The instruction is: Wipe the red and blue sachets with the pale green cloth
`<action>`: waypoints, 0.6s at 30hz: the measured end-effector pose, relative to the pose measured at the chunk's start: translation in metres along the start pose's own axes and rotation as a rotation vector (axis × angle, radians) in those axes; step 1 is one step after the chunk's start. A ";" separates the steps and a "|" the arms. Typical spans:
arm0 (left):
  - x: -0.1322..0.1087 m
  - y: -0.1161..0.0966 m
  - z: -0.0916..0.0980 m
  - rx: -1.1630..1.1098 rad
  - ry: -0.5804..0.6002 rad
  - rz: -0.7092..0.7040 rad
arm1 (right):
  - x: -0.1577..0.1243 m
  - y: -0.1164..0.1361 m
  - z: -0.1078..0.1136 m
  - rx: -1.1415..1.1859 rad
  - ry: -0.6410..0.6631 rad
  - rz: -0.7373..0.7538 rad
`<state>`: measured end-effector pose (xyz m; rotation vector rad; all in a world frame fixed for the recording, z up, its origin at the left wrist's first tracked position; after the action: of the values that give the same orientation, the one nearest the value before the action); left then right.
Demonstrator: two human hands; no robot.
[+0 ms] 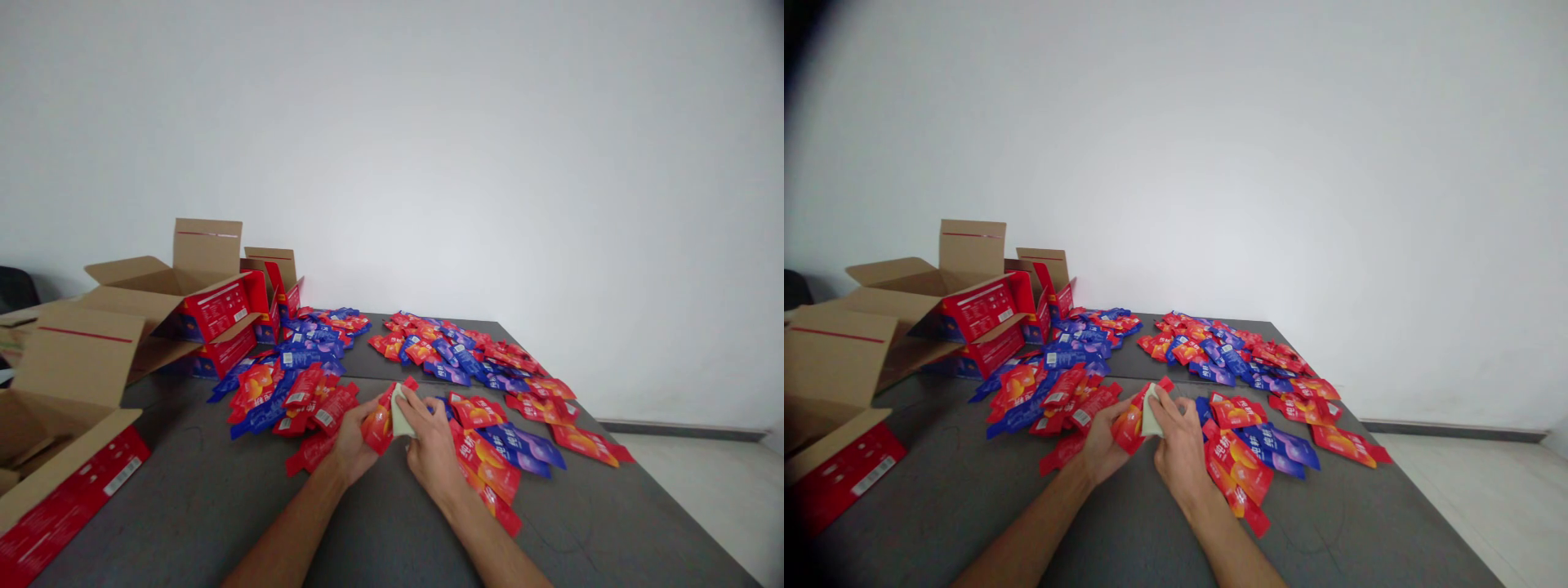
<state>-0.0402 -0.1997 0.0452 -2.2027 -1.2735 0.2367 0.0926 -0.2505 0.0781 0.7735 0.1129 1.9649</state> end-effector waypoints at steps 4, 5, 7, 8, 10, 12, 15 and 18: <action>-0.003 -0.002 -0.002 -0.035 -0.012 0.038 | 0.000 0.023 -0.004 0.051 0.117 0.122; -0.005 -0.003 -0.004 -0.041 -0.016 0.065 | 0.000 0.028 -0.005 0.065 0.149 0.152; -0.007 -0.004 -0.006 -0.037 -0.031 0.090 | 0.000 0.035 -0.006 0.091 0.202 0.198; -0.007 -0.005 -0.007 -0.021 -0.034 0.082 | 0.000 0.037 -0.007 0.103 0.217 0.210; -0.005 -0.007 -0.008 0.057 -0.042 0.044 | -0.001 0.038 -0.008 0.116 0.227 0.207; -0.001 -0.010 -0.003 0.233 -0.091 -0.004 | -0.001 0.036 -0.008 0.113 0.222 0.176; 0.003 -0.022 0.010 0.692 -0.272 -0.106 | -0.001 0.030 -0.008 0.088 0.222 0.132; 0.002 -0.039 0.020 1.109 -0.388 -0.238 | -0.002 0.021 -0.010 0.063 0.201 0.089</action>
<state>-0.0762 -0.1760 0.0508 -1.0718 -1.1461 1.0244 0.0712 -0.2603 0.0775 0.6293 0.2656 2.1290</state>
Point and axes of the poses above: each hand's wrist, its own x-axis towards the middle knuckle, its own z-axis out of the back of the hand, y = z × x, the point moved 3 cm from there along x, towards the middle knuckle, and after that the axes turned 12 degrees about y, right-handed, at the moved point
